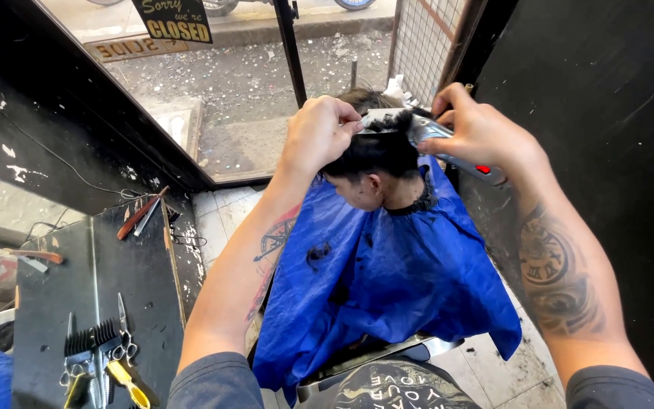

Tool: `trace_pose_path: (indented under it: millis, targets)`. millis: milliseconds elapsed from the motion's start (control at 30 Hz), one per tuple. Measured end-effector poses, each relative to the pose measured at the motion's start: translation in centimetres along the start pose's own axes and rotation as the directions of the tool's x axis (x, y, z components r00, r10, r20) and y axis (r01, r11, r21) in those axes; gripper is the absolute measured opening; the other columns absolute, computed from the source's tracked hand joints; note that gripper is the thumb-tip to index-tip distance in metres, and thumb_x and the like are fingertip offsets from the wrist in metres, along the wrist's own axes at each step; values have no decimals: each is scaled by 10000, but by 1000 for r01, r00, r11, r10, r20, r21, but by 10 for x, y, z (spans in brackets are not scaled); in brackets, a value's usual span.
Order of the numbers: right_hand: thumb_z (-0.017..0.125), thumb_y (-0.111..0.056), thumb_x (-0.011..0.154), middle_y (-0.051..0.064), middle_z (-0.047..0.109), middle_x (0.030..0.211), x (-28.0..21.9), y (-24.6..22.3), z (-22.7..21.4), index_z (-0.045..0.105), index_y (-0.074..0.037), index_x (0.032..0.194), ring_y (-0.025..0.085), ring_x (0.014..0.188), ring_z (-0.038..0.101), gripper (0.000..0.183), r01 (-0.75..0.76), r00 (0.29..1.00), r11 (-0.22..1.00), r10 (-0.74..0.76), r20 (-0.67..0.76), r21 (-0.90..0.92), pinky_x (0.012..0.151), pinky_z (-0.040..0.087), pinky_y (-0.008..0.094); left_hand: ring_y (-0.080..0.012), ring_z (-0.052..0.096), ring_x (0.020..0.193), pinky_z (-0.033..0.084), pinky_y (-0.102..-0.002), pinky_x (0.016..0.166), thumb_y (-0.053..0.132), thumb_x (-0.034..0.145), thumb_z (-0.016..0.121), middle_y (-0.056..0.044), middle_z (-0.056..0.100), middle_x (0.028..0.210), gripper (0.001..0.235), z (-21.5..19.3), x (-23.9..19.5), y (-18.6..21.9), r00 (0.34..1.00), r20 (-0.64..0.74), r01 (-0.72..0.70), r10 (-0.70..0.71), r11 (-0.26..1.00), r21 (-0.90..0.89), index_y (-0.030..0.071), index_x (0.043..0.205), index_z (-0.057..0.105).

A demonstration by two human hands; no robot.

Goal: A barber uses electric clippers and a comb to trim and finish a client's haircut at a cutting station.

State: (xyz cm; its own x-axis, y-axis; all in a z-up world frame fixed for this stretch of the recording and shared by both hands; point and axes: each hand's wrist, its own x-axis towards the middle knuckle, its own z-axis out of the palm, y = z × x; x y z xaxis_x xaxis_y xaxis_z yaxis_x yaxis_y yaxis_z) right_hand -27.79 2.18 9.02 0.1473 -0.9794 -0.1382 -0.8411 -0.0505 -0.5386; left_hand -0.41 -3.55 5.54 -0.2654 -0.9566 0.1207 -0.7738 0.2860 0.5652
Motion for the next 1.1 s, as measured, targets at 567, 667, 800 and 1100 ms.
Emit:
trace_pose_path:
  millis: [567, 667, 800, 1100]
  targets:
    - [642, -20, 1064, 339, 617, 1127, -148, 160, 85, 288, -103, 1309, 407, 767, 663, 438, -72, 912, 477, 388, -136, 876, 597, 564, 530, -279, 626, 1248, 503, -476, 1040, 586, 919, 339, -114, 686, 1339, 685, -62, -21, -28, 994, -61, 88, -90, 996, -27, 106, 1259, 688]
    - [612, 11, 1096, 336, 601, 1122, -194, 209, 136, 278, -107, 1302, 415, 749, 651, 410, -82, 862, 380, 492, -126, 922, 587, 548, 508, -264, 741, 940, 556, -438, 818, 252, 1014, 699, -63, 813, 1014, 117, -25, -9, -43, 987, -132, -79, 88, 994, 70, 158, 1013, 769]
    - [650, -32, 1076, 328, 670, 1206, -252, 222, 172, 314, -107, 1330, 432, 783, 667, 428, -230, 774, 310, 633, -20, 923, 608, 529, 489, -396, 742, 979, 540, -519, 787, 304, 971, 687, -125, 812, 954, 164, 4, -20, -19, 993, 54, -118, 108, 958, 261, 207, 1004, 814]
    - [612, -11, 1077, 387, 543, 1413, -306, 207, 192, 288, -102, 1393, 504, 868, 649, 462, -271, 688, 213, 724, 34, 939, 743, 549, 566, -266, 771, 941, 586, -496, 684, 252, 837, 625, 64, 832, 1014, 318, 38, -42, -12, 880, 297, -466, 371, 793, 393, 273, 1062, 849]
